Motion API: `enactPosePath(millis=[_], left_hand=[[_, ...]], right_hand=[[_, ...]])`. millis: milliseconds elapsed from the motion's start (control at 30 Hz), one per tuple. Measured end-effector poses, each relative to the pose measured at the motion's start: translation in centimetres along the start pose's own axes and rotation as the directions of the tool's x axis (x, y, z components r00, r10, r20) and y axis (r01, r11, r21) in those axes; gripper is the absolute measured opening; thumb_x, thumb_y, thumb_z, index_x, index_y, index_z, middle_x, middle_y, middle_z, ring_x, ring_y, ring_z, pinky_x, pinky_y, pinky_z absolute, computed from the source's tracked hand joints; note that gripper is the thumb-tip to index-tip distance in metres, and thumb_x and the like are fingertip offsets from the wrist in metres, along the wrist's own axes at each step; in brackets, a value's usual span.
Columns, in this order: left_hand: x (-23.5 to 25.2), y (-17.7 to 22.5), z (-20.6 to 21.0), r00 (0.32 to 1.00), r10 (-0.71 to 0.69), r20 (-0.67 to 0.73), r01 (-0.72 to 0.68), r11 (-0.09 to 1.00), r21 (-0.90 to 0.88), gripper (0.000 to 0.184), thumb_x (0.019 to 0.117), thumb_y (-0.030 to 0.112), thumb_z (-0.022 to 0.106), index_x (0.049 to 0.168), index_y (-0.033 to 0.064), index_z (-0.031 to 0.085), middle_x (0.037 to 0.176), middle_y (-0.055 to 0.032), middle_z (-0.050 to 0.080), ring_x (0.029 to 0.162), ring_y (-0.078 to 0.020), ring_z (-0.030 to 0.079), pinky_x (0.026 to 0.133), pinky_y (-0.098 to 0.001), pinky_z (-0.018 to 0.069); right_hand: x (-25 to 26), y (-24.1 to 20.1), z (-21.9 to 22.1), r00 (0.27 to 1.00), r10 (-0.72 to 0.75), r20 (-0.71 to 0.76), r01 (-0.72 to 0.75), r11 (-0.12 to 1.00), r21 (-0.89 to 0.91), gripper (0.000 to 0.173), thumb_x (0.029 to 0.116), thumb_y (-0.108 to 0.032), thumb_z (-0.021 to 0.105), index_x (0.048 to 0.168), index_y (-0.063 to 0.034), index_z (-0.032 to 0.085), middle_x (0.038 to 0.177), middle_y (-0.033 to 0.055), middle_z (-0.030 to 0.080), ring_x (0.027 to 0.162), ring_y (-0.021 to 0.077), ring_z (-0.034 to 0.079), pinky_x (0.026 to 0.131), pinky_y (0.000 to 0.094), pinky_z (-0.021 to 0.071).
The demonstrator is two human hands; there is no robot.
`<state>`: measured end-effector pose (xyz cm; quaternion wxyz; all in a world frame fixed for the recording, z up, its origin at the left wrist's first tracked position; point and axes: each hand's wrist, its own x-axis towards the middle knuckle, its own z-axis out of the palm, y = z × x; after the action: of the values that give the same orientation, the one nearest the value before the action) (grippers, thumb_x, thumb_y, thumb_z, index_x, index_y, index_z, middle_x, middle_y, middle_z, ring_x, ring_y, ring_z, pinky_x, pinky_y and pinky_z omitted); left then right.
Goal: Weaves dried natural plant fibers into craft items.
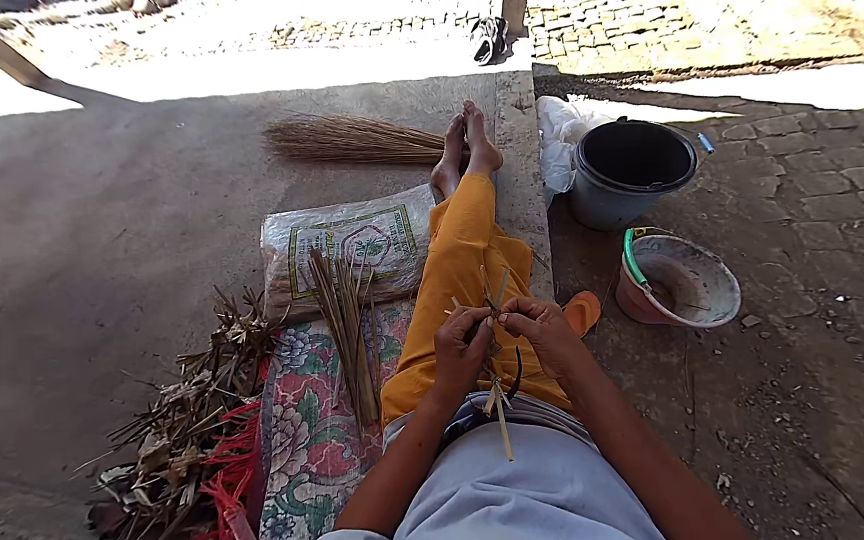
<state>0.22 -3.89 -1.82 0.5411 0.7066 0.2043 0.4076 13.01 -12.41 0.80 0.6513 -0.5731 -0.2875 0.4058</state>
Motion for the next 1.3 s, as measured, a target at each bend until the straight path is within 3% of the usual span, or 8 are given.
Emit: enactPosePath(millis=[167,333,700,867,967,1100,1200,1300], left_hand=[[0.2,0.4,0.0,0.999,-0.042,-0.014,0.041,0.996,-0.078,0.017,0.0959,-0.001,0.058,0.101,-0.0069,0.073,0.093,-0.0059,0.070,0.086,-0.0027,0.064,0.079,-0.0178,0.0539],[0.4,0.6,0.0,0.999,-0.046,-0.010,0.045,0.993,-0.108,0.016,0.0966,0.000,0.059,0.101,-0.0061,0.073,0.096,-0.0062,0.071,0.089,-0.0046,0.066,0.083,-0.0205,0.0552],[0.1,-0.2,0.7,0.990,-0.022,-0.140,0.011,0.997,-0.077,0.016,0.0951,-0.001,0.059,0.101,-0.0076,0.072,0.092,-0.0070,0.070,0.085,-0.0036,0.065,0.079,-0.0182,0.0546],[-0.5,-0.7,0.9,0.996,0.013,-0.086,-0.016,0.999,-0.040,0.015,0.0927,-0.001,0.062,0.098,-0.0067,0.074,0.091,-0.0078,0.071,0.087,-0.0043,0.065,0.080,-0.0184,0.0545],[-0.4,0.6,0.8,0.990,-0.137,-0.040,0.126,0.970,-0.206,0.017,0.0967,-0.002,0.057,0.101,-0.0066,0.072,0.089,-0.0039,0.070,0.081,-0.0044,0.065,0.076,-0.0214,0.0565],[0.4,2.3,0.3,0.877,-0.480,0.001,0.409,0.746,-0.526,0.020,0.1027,0.000,0.049,0.105,-0.0068,0.067,0.081,-0.0062,0.068,0.072,-0.0151,0.069,0.073,-0.0370,0.0634],[0.5,2.2,0.3,0.852,-0.523,-0.011,0.422,0.700,-0.576,0.020,0.1027,-0.001,0.049,0.103,-0.0063,0.068,0.080,-0.0067,0.068,0.071,-0.0153,0.069,0.071,-0.0367,0.0637],[0.4,2.0,0.3,0.887,-0.459,-0.052,0.379,0.786,-0.488,0.017,0.1011,-0.002,0.052,0.103,-0.0062,0.068,0.081,-0.0055,0.069,0.071,-0.0124,0.069,0.072,-0.0331,0.0627]], right_hand=[[0.1,1.3,-0.2,0.982,-0.183,0.040,0.184,0.983,-0.009,0.011,0.0954,-0.002,0.061,0.089,-0.0057,0.068,0.078,-0.0055,0.066,0.073,0.0009,0.060,0.073,0.0177,0.0508],[0.2,2.3,0.2,0.952,-0.305,-0.009,0.305,0.952,-0.017,0.008,0.0958,-0.001,0.062,0.091,-0.0030,0.069,0.083,-0.0034,0.067,0.078,0.0019,0.063,0.076,0.0187,0.0536],[-0.1,2.4,2.1,0.928,-0.359,-0.096,0.349,0.930,-0.113,0.011,0.0972,0.000,0.058,0.091,-0.0011,0.067,0.082,-0.0021,0.066,0.078,0.0007,0.062,0.077,0.0172,0.0526],[0.5,1.9,1.9,0.919,-0.380,-0.105,0.367,0.922,-0.122,0.012,0.0976,-0.001,0.057,0.090,-0.0028,0.066,0.082,-0.0024,0.066,0.078,0.0015,0.063,0.077,0.0187,0.0533],[0.7,0.8,1.1,0.907,-0.401,-0.125,0.384,0.912,-0.143,0.011,0.0981,-0.002,0.058,0.092,-0.0041,0.067,0.083,-0.0025,0.067,0.078,0.0033,0.063,0.078,0.0207,0.0544],[0.3,0.0,-0.9,0.904,-0.418,-0.089,0.404,0.904,-0.141,0.012,0.1010,-0.005,0.056,0.096,-0.0078,0.067,0.086,-0.0052,0.066,0.082,0.0032,0.063,0.081,0.0217,0.0540],[-0.3,-0.2,-1.2,0.905,-0.425,-0.021,0.408,0.880,-0.244,0.010,0.0969,-0.004,0.055,0.101,-0.0052,0.065,0.093,-0.0028,0.065,0.086,0.0023,0.062,0.082,0.0199,0.0530],[-0.6,-0.7,-0.7,0.815,-0.578,0.032,0.503,0.679,-0.535,0.016,0.0927,-0.011,0.058,0.102,-0.0038,0.069,0.101,0.0027,0.065,0.094,0.0065,0.062,0.087,0.0246,0.0524]])
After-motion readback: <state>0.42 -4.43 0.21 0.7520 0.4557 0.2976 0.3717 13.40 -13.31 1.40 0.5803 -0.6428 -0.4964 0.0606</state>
